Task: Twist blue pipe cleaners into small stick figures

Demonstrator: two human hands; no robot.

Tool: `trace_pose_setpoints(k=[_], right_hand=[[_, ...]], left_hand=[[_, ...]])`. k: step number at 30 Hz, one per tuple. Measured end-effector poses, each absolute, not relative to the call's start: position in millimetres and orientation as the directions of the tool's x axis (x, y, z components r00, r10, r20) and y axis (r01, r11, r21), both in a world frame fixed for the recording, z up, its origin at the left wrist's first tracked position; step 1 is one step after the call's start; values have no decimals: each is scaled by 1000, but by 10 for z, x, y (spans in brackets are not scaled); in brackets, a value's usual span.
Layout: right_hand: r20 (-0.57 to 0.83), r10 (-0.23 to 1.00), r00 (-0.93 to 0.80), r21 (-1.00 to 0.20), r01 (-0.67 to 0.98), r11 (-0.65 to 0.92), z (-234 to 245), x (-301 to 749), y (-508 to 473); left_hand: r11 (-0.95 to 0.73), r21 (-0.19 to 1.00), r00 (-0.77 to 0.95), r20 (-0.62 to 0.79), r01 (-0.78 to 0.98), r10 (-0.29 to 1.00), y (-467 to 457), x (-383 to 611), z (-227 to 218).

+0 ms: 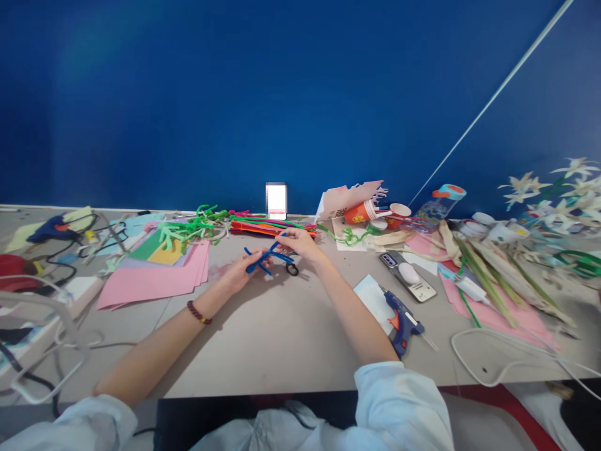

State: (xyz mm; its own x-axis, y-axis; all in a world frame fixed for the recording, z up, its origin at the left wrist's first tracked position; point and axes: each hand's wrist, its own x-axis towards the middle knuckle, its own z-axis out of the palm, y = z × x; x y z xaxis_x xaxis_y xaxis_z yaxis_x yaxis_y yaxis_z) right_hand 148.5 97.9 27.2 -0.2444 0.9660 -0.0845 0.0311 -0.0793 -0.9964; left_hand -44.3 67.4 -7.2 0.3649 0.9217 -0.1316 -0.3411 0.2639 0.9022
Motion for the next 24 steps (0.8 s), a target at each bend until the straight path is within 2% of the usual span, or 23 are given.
trace_pose_setpoints(k=[5,12,17,24], right_hand=[[-99,948,-301,-995,38,-92,325,1479,938],[-95,943,-319,-995,39,-87,342,1486,941],[-100,958,-268,-995,35,-94,363,1504,945],[-15,986,-166,-999,33,-10,402,1561,943]], left_hand=[[214,945,256,-150,-247,955,704,-444,-113],[161,966,251,-108,-202,962,725,-464,-130],[205,961,189,-170,-185,967,749,-469,-152],[233,950,102,-216,-208,971,787,-477,-166]])
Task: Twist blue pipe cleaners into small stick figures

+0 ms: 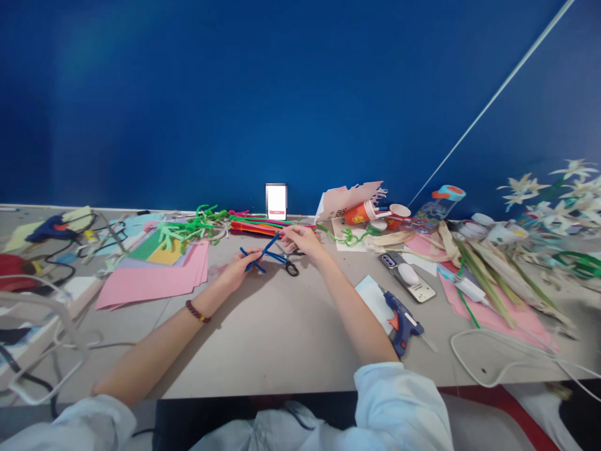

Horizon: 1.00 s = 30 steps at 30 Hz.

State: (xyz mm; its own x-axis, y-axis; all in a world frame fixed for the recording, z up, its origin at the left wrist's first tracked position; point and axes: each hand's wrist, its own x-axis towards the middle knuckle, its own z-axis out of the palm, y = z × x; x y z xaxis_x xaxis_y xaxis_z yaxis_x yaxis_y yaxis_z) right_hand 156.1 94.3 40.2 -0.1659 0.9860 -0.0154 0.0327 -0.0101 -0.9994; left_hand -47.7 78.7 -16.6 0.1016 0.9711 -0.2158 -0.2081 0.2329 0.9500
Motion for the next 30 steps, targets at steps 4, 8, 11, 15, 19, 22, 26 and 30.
trace_pose_setpoints(k=[4,8,11,15,19,22,26,30], right_hand=[[16,984,-175,-992,118,37,402,1565,936],[39,973,-228,-977,195,84,361,1558,947],[89,962,-256,-963,224,148,352,1564,950],[141,947,-288,-944,249,217,376,1558,934],[181,935,-304,-923,276,268,363,1533,939],[223,927,-302,-906,287,311,327,1518,955],[290,909,-299,-868,317,381,304,1489,948],[330,882,-338,-833,336,440,331,1446,914]], left_hand=[[234,946,97,-217,-224,971,778,-465,-159],[142,980,107,-127,-138,986,750,-452,-144],[-135,991,48,134,17,990,733,-455,-134],[-353,916,18,356,192,934,751,-475,-168],[-439,852,3,457,287,889,778,-487,-221],[-491,802,-7,524,339,851,767,-486,-210],[-525,764,11,563,376,827,735,-483,-167],[-542,740,38,577,398,816,719,-486,-155]])
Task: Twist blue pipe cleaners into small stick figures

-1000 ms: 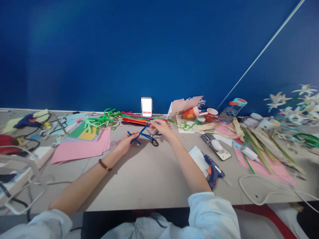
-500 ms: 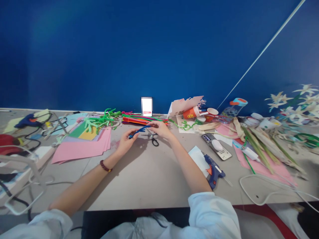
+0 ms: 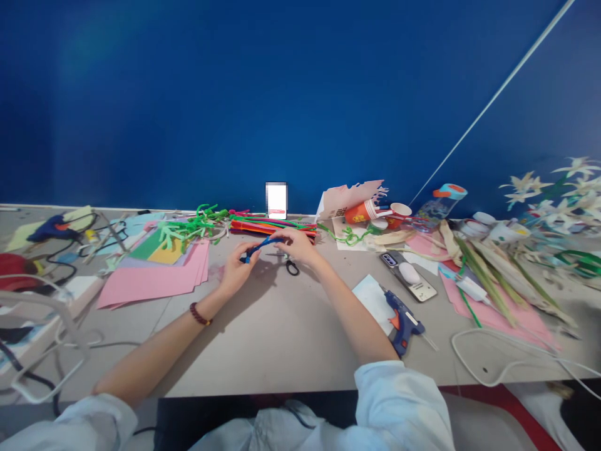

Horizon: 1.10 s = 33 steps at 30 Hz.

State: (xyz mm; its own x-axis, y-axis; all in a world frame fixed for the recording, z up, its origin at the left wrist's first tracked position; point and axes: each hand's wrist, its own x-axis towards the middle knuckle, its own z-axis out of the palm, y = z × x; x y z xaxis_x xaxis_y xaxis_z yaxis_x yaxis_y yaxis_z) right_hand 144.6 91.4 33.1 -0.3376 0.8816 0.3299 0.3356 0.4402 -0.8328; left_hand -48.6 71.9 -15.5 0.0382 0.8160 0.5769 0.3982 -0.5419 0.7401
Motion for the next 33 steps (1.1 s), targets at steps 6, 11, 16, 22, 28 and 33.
trace_pose_setpoints(k=[6,11,16,22,28,33], right_hand=[[377,854,-359,-789,360,499,335,1412,899],[389,853,-348,-777,373,507,288,1391,899],[397,843,-363,-775,359,520,298,1390,894],[347,890,-296,-829,346,438,309,1445,928],[341,902,-265,-842,341,418,269,1461,952],[415,881,-225,-791,390,472,247,1450,954]], left_hand=[[-563,681,118,584,468,803,672,-484,-120],[-580,573,146,627,579,766,650,-501,-109],[-608,514,174,660,604,731,656,-511,-120],[-610,518,119,696,599,708,701,-532,-143],[-585,550,117,661,596,741,731,-551,-142],[-615,593,212,608,520,765,652,-561,-48]])
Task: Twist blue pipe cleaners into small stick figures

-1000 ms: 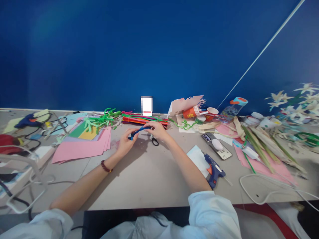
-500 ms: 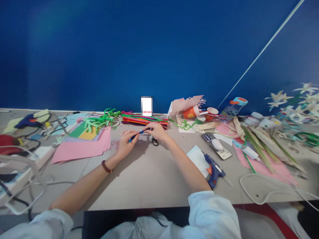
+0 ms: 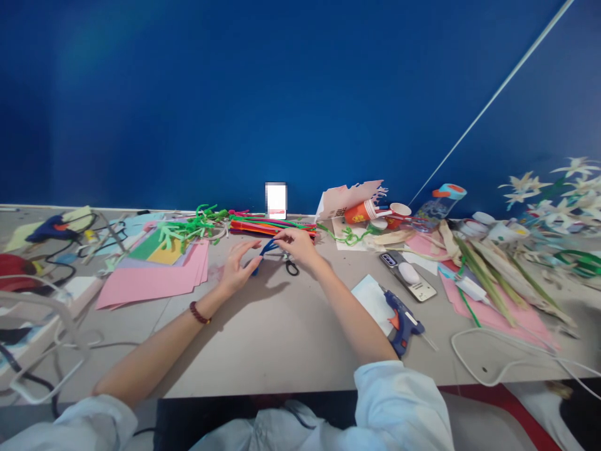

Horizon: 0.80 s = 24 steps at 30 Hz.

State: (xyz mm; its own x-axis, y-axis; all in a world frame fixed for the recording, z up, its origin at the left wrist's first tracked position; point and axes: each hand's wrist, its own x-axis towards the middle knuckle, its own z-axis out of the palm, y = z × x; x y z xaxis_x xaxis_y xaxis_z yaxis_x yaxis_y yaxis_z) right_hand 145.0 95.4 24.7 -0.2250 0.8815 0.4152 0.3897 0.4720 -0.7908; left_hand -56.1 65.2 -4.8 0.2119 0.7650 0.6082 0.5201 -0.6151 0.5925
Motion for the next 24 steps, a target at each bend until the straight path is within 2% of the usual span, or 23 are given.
trace_pose_setpoints(k=[3,6,11,19,24], right_hand=[[456,866,-204,-766,406,499,214,1442,973],[492,843,-216,-740,407,536,177,1402,972],[550,798,-248,-691,402,601,129,1285,905],[594,737,-321,-641,365,675,102,1232,885],[558,749,-357,-618,424,663,102,1253,892]], left_hand=[[-634,596,211,625,493,751,610,-545,-14],[-607,560,151,653,564,742,604,-510,-27],[-587,480,170,662,652,730,667,-515,-99],[-610,397,207,697,686,686,728,-557,-154],[-609,340,245,695,716,676,703,-556,-123]])
